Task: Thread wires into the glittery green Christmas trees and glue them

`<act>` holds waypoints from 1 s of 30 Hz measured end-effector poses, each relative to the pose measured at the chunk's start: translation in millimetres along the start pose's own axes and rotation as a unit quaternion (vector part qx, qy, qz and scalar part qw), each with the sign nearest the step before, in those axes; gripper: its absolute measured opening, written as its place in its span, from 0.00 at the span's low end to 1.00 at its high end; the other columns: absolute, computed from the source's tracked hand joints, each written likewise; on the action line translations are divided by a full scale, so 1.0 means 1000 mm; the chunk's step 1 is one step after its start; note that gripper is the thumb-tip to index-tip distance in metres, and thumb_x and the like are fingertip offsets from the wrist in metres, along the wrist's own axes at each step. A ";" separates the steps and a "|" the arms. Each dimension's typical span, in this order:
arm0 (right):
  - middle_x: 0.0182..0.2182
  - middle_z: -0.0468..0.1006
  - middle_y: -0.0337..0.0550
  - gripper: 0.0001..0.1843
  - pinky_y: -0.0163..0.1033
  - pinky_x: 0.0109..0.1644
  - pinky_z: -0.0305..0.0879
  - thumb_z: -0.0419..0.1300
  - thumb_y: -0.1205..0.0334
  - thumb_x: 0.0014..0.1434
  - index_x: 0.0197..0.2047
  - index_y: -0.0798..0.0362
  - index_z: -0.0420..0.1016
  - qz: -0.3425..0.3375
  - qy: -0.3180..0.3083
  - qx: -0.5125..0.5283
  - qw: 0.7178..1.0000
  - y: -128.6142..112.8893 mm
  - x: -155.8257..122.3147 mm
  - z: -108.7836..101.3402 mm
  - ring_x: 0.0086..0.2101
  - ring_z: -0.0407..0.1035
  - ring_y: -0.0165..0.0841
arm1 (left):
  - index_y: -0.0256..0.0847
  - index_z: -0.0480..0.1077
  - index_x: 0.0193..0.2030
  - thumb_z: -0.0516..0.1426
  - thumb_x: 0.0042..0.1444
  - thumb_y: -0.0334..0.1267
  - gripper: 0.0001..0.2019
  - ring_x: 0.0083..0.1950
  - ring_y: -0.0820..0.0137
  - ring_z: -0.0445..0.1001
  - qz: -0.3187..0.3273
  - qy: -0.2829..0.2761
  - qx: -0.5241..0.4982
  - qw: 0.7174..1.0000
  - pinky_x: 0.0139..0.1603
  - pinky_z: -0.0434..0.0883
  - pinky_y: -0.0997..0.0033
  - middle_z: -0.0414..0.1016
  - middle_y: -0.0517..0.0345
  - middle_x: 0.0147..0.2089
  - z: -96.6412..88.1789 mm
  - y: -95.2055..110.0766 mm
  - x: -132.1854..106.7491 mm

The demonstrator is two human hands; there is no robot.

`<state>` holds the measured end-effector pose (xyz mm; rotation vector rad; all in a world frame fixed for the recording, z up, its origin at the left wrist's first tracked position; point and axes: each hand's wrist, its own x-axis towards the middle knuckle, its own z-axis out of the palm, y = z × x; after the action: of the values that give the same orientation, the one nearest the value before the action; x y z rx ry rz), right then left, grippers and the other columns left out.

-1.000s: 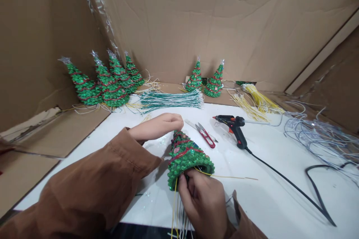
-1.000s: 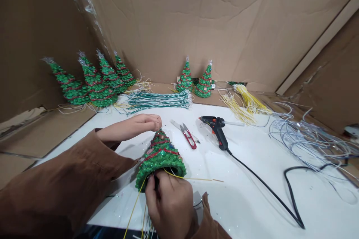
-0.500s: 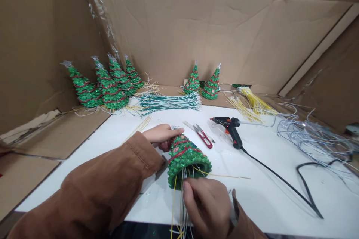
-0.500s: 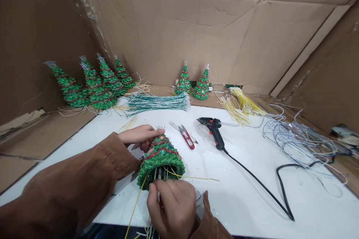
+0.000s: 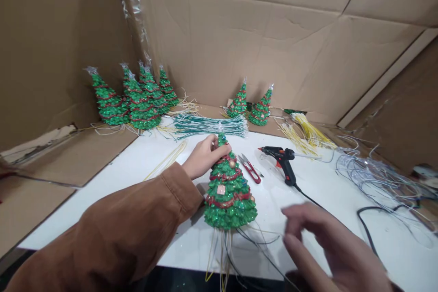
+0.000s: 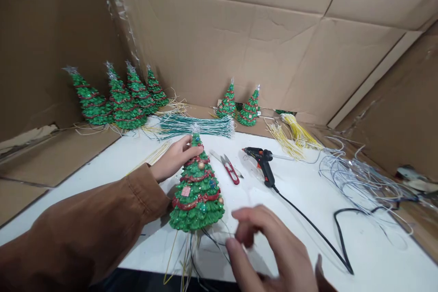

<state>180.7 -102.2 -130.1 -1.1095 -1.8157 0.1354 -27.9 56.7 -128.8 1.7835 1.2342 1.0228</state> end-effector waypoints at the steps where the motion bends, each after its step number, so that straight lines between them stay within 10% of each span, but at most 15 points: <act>1: 0.29 0.73 0.41 0.08 0.34 0.29 0.70 0.57 0.59 0.61 0.44 0.48 0.68 -0.008 -0.032 0.012 0.999 -0.002 0.011 0.004 0.29 0.71 0.32 | 0.40 0.60 0.31 0.55 0.49 0.51 0.15 0.31 0.71 0.62 0.016 0.012 -0.001 1.000 0.31 0.61 0.71 0.62 0.63 0.27 0.001 0.000 -0.001; 13: 0.36 0.69 0.40 0.05 0.37 0.41 0.66 0.55 0.71 0.60 0.37 0.52 0.68 -0.019 -0.127 0.049 0.990 0.007 0.045 0.048 0.38 0.66 0.31 | 0.39 0.62 0.31 0.55 0.51 0.48 0.13 0.32 0.72 0.62 0.077 0.054 -0.032 0.995 0.33 0.61 0.71 0.62 0.63 0.28 0.007 -0.005 -0.007; 30: 0.39 0.69 0.45 0.08 0.40 0.43 0.65 0.50 0.73 0.63 0.42 0.54 0.67 -0.012 -0.050 -0.023 0.998 -0.009 0.031 0.061 0.41 0.66 0.35 | 0.42 0.52 0.24 0.55 0.51 0.44 0.15 0.25 0.74 0.54 0.040 0.190 0.017 0.981 0.29 0.53 0.70 0.53 0.68 0.22 0.015 -0.001 -0.017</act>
<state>124.3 -62.2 -136.8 -1.1307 -1.9281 0.1384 -18.8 39.0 -138.8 1.7248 1.4221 1.4466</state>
